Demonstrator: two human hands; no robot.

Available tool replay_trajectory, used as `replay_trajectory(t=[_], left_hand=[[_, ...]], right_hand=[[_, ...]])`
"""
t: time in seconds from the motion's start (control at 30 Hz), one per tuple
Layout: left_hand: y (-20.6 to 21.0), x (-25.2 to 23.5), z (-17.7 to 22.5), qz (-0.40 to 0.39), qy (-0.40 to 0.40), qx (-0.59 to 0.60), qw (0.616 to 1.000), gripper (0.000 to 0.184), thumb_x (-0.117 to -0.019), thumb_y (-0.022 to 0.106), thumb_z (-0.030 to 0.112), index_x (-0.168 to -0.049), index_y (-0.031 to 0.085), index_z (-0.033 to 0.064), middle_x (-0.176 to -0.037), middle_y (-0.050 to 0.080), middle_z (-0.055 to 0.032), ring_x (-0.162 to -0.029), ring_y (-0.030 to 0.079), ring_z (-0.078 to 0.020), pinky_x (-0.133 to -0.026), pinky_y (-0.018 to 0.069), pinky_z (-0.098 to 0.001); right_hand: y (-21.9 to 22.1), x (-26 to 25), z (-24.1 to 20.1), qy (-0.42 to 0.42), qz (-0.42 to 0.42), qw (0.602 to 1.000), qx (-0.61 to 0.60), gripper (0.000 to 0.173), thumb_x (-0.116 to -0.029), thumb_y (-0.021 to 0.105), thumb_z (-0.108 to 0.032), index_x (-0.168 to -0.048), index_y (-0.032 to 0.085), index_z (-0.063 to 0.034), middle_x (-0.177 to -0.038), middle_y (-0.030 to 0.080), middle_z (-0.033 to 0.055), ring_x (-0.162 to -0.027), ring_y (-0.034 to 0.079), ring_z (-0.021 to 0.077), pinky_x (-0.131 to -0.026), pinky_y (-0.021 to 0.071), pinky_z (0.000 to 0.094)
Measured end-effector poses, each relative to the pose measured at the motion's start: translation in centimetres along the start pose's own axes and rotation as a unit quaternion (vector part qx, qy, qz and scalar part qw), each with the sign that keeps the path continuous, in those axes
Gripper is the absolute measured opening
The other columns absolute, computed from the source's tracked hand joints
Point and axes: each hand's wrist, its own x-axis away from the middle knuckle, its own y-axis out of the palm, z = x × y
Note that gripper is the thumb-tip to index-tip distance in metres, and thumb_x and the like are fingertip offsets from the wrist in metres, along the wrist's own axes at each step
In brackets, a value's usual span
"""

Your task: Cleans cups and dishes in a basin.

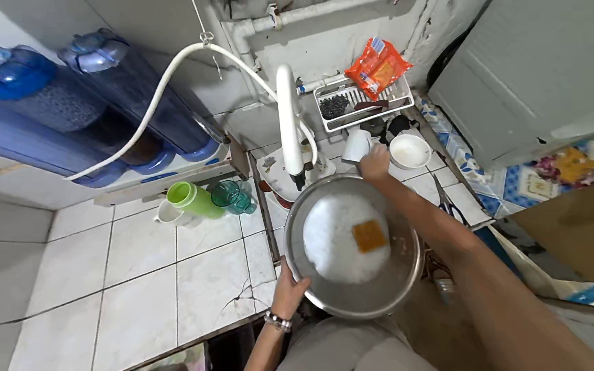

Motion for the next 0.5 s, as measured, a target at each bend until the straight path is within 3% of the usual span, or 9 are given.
replay_trajectory(t=[0.07, 0.1, 0.13, 0.2, 0.23, 0.3, 0.4, 0.43, 0.5], left_hand=[[0.1, 0.3, -0.7, 0.015, 0.020, -0.009, 1.000, 0.101, -0.0772, 0.074, 0.005, -0.158, 0.015, -0.0058, -0.146, 0.051, -0.0272, -0.131, 0.057, -0.0270, -0.110, 0.0475, -0.0403], [-0.3, 0.5, -1.0, 0.022, 0.024, -0.018, 0.999, 0.100, -0.0767, 0.074, 0.004, -0.158, 0.017, -0.0056, -0.145, 0.052, -0.0271, -0.130, 0.057, -0.0276, -0.109, 0.0480, -0.0412], [-0.8, 0.6, -1.2, 0.024, 0.023, -0.028, 0.999, 0.098, -0.0776, 0.074, 0.003, -0.158, 0.017, -0.0051, -0.145, 0.052, -0.0268, -0.130, 0.058, -0.0282, -0.109, 0.0482, -0.0424], [-2.1, 0.7, -1.4, 0.021, 0.018, -0.054, 0.998, 0.096, -0.0773, 0.074, 0.004, -0.157, 0.021, -0.0043, -0.142, 0.055, -0.0260, -0.127, 0.060, -0.0282, -0.107, 0.0501, -0.0438], [-2.6, 0.8, -1.3, 0.020, 0.013, -0.071, 0.997, 0.095, -0.0768, 0.074, 0.004, -0.156, 0.022, -0.0042, -0.139, 0.057, -0.0263, -0.125, 0.061, -0.0292, -0.105, 0.0510, -0.0455], [-3.6, 1.1, -0.7, 0.018, -0.007, -0.123, 0.992, 0.098, -0.0762, 0.076, 0.002, -0.157, 0.021, -0.0050, -0.136, 0.057, -0.0298, -0.123, 0.062, -0.0351, -0.104, 0.0505, -0.0514], [-4.9, 1.3, 0.5, 0.005, -0.025, -0.232, 0.972, 0.105, -0.0743, 0.080, 0.000, -0.157, 0.015, -0.0073, -0.140, 0.051, -0.0350, -0.128, 0.057, -0.0435, -0.107, 0.0469, -0.0576], [-5.0, 1.5, 1.1, 0.007, -0.012, -0.287, 0.958, 0.108, -0.0726, 0.082, -0.001, -0.157, 0.015, -0.0090, -0.147, 0.045, -0.0363, -0.134, 0.051, -0.0461, -0.111, 0.0429, -0.0594], [-4.4, 2.3, 3.2, 0.009, 0.075, -0.384, 0.920, 0.107, -0.0693, 0.088, -0.001, -0.154, 0.023, -0.0162, -0.157, 0.020, -0.0449, -0.146, 0.024, -0.0599, -0.117, 0.0207, -0.0722]], right_hand=[[-1.4, 0.7, 2.4, -0.012, -0.073, 0.993, -0.090, 0.049, -0.1086, 0.048, -0.028, -0.123, 0.062, 0.0161, -0.142, 0.045, 0.0422, -0.138, 0.040, 0.0570, -0.108, 0.0371, 0.0686], [-0.9, 0.6, 3.9, -0.020, -0.083, 0.982, -0.170, 0.055, -0.1098, 0.045, -0.036, -0.122, 0.063, 0.0144, -0.137, 0.051, 0.0405, -0.135, 0.045, 0.0556, -0.108, 0.0374, 0.0696], [0.8, 0.5, 5.5, -0.030, -0.059, 0.964, -0.257, 0.058, -0.1096, 0.044, -0.040, -0.117, 0.066, 0.0133, -0.126, 0.059, 0.0388, -0.124, 0.055, 0.0542, -0.103, 0.0417, 0.0703], [4.2, 1.9, 6.8, -0.034, 0.033, 0.919, -0.391, 0.061, -0.1077, 0.043, -0.050, -0.098, 0.068, 0.0052, -0.092, 0.066, 0.0274, -0.087, 0.066, 0.0422, -0.076, 0.0528, 0.0627], [3.4, 4.0, 6.5, -0.032, 0.030, 0.897, -0.440, 0.062, -0.1084, 0.041, -0.050, -0.094, 0.066, 0.0043, -0.085, 0.063, 0.0237, -0.078, 0.063, 0.0374, -0.071, 0.0511, 0.0585], [-0.6, 9.1, 4.7, -0.034, -0.017, 0.874, -0.484, 0.058, -0.1119, 0.038, -0.041, -0.098, 0.065, 0.0089, -0.090, 0.062, 0.0258, -0.084, 0.062, 0.0364, -0.078, 0.0508, 0.0560], [-2.8, 13.9, 2.2, -0.050, -0.098, 0.832, -0.544, 0.051, -0.1138, 0.034, -0.030, -0.122, 0.062, 0.0112, -0.110, 0.066, 0.0249, -0.098, 0.064, 0.0276, -0.095, 0.0508, 0.0438], [-2.7, 15.1, 1.1, -0.050, -0.131, 0.804, -0.579, 0.050, -0.1142, 0.031, -0.028, -0.125, 0.061, 0.0109, -0.106, 0.066, 0.0194, -0.092, 0.061, 0.0191, -0.090, 0.0500, 0.0349], [-1.1, 17.6, -1.8, -0.029, -0.188, 0.703, -0.685, 0.047, -0.1139, 0.027, -0.023, -0.121, 0.058, 0.0107, -0.087, 0.062, 0.0058, -0.068, 0.053, 0.0052, -0.069, 0.0471, 0.0216]])
